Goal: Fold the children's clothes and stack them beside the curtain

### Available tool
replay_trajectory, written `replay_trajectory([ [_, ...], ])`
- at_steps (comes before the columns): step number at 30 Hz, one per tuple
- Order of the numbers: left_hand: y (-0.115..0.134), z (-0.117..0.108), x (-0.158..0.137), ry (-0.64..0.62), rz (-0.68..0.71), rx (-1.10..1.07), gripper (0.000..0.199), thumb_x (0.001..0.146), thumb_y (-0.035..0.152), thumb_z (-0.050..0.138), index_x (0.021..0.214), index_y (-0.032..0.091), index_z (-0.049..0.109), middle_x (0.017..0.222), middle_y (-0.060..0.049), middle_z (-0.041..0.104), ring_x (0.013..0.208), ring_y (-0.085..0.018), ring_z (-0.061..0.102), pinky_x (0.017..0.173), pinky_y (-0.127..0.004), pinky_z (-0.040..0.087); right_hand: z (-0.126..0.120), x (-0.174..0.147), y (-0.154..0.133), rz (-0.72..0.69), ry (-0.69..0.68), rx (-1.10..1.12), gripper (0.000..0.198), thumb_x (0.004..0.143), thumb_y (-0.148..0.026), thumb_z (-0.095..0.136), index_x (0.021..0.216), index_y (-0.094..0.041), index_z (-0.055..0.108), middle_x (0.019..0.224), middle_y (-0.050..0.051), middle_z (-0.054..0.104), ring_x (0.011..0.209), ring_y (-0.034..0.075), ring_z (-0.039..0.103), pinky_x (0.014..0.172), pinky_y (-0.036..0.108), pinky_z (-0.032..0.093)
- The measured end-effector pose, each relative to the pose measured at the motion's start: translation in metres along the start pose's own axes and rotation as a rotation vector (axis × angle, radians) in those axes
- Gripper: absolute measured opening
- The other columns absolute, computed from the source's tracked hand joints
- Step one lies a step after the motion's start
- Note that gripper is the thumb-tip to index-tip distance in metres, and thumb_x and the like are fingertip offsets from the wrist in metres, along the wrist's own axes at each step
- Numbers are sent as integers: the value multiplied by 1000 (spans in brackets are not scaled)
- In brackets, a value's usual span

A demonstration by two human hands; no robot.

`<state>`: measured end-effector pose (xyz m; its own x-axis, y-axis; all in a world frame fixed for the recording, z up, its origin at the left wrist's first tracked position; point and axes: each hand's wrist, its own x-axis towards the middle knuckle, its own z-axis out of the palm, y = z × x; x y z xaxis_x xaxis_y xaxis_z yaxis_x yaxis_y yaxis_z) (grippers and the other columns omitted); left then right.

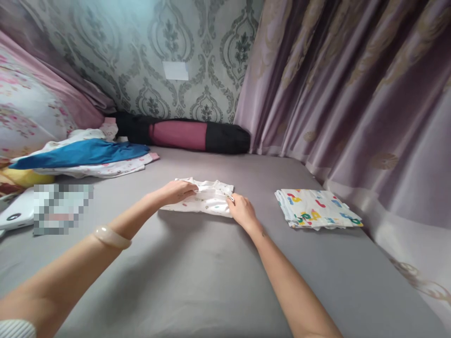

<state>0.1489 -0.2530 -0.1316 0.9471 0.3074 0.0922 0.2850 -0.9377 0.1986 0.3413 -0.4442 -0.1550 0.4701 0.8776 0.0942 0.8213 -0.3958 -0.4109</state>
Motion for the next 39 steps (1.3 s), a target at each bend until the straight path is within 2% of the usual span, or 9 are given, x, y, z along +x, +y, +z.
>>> replay_trajectory([
  [6,-1,-7,26,-136,-114,78,28,94,27,40,96,23,67,93,-9,72,86,-24,66,73,-30,44,12,25,-2,163,83,-65,34,100,-42,39,91,-21,65,93,10,72,86,21,65,65,26,37],
  [13,-3,6,41,-175,-225,168,28,95,20,38,107,21,64,111,-11,71,103,-24,66,82,-32,45,23,46,0,276,72,-113,43,102,-48,33,107,-21,65,102,12,72,98,23,67,75,28,43],
  [18,-9,14,46,-155,-252,172,30,97,23,35,108,21,63,115,-11,69,107,-25,64,85,-32,45,29,54,2,306,48,-139,43,103,-47,32,111,-20,64,107,13,71,106,23,66,84,29,44],
  [23,-14,21,51,-122,-288,159,29,97,24,36,106,20,63,112,-11,69,107,-25,63,85,-34,45,31,59,1,360,50,-118,46,102,-49,32,115,-19,64,110,15,71,106,25,66,86,31,45],
  [27,-14,29,51,-42,-362,174,32,95,22,40,123,16,56,125,-16,60,116,-30,55,91,-41,42,29,63,1,420,47,-32,54,103,-46,25,113,-13,66,109,19,71,107,27,66,89,34,45],
  [29,-13,33,52,33,-341,174,35,95,22,42,128,16,52,131,-16,56,121,-31,50,95,-42,40,27,64,4,446,57,30,57,103,-41,19,111,-11,68,109,21,71,107,28,66,89,34,45],
  [31,-11,37,54,77,-268,149,32,96,24,42,124,19,56,130,-14,57,120,-29,49,95,-42,38,26,64,7,451,60,69,53,102,-35,21,110,-10,68,110,20,71,107,27,66,87,33,45],
  [35,-7,46,63,35,-176,82,27,96,25,41,111,21,63,122,-11,63,115,-28,50,93,-42,36,28,58,14,419,43,91,30,95,-27,43,112,-16,65,107,11,73,103,22,67,82,26,46],
  [39,-5,53,74,35,-200,65,23,92,22,44,102,19,65,117,-12,64,112,-28,51,90,-41,34,33,50,15,367,39,101,27,93,-27,49,116,-18,60,102,8,74,98,20,67,78,25,45],
])
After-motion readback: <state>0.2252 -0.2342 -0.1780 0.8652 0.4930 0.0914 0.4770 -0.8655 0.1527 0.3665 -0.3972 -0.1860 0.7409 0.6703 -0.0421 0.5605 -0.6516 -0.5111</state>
